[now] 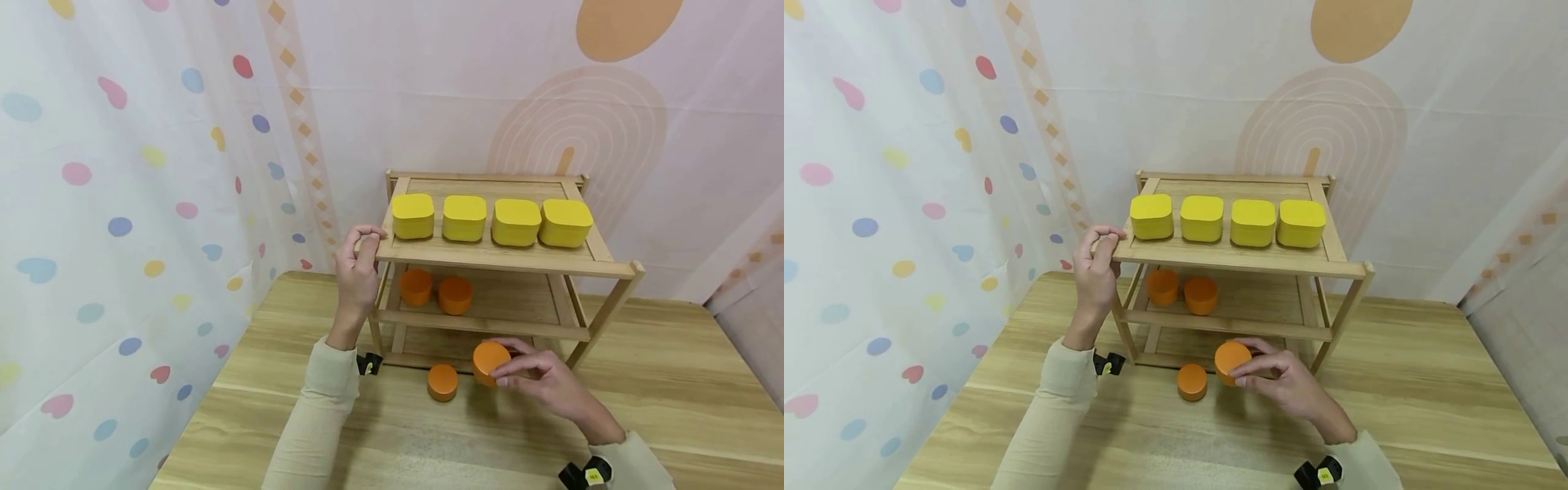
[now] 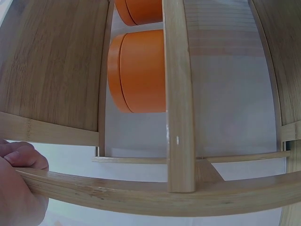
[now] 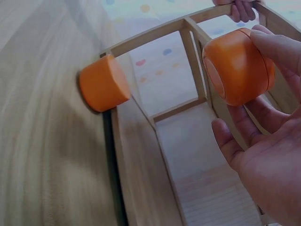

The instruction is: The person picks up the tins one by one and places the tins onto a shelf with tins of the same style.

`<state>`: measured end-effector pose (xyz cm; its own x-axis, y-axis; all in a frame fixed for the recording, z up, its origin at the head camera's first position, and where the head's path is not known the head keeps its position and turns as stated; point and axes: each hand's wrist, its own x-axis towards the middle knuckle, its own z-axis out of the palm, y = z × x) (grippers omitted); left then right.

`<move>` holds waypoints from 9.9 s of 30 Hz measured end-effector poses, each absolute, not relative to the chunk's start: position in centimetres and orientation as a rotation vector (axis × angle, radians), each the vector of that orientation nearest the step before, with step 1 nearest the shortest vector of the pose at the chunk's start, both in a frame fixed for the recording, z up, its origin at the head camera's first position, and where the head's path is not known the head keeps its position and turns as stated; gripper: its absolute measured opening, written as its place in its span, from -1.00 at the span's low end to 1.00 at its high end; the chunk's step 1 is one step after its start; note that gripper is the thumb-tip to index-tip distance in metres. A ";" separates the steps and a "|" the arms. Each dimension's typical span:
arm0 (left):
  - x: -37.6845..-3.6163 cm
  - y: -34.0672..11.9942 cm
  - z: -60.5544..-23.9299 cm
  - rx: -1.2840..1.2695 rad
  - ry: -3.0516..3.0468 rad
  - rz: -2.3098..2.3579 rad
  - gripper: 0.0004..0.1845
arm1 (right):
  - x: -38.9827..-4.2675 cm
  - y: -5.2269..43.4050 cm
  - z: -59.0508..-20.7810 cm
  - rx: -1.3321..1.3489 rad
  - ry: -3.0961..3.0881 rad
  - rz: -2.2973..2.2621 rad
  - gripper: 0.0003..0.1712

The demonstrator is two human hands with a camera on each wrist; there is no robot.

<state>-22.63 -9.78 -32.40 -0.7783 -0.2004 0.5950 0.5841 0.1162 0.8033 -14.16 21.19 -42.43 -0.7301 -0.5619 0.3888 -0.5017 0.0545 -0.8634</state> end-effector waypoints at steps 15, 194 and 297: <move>-22.6 -10.0 -32.4 -0.366 -1.811 -1.728 -0.72 | -14.5 21.3 -41.2 -1.262 2.128 -1.844 -0.64; -22.3 -10.4 -32.3 -0.384 -1.795 -1.701 -0.73 | -17.1 20.0 -35.6 -1.027 2.610 -1.728 -0.70; -22.6 -10.3 -32.1 -0.397 -1.769 -1.730 -0.72 | -13.6 14.9 -45.3 -0.859 2.402 -1.635 -0.77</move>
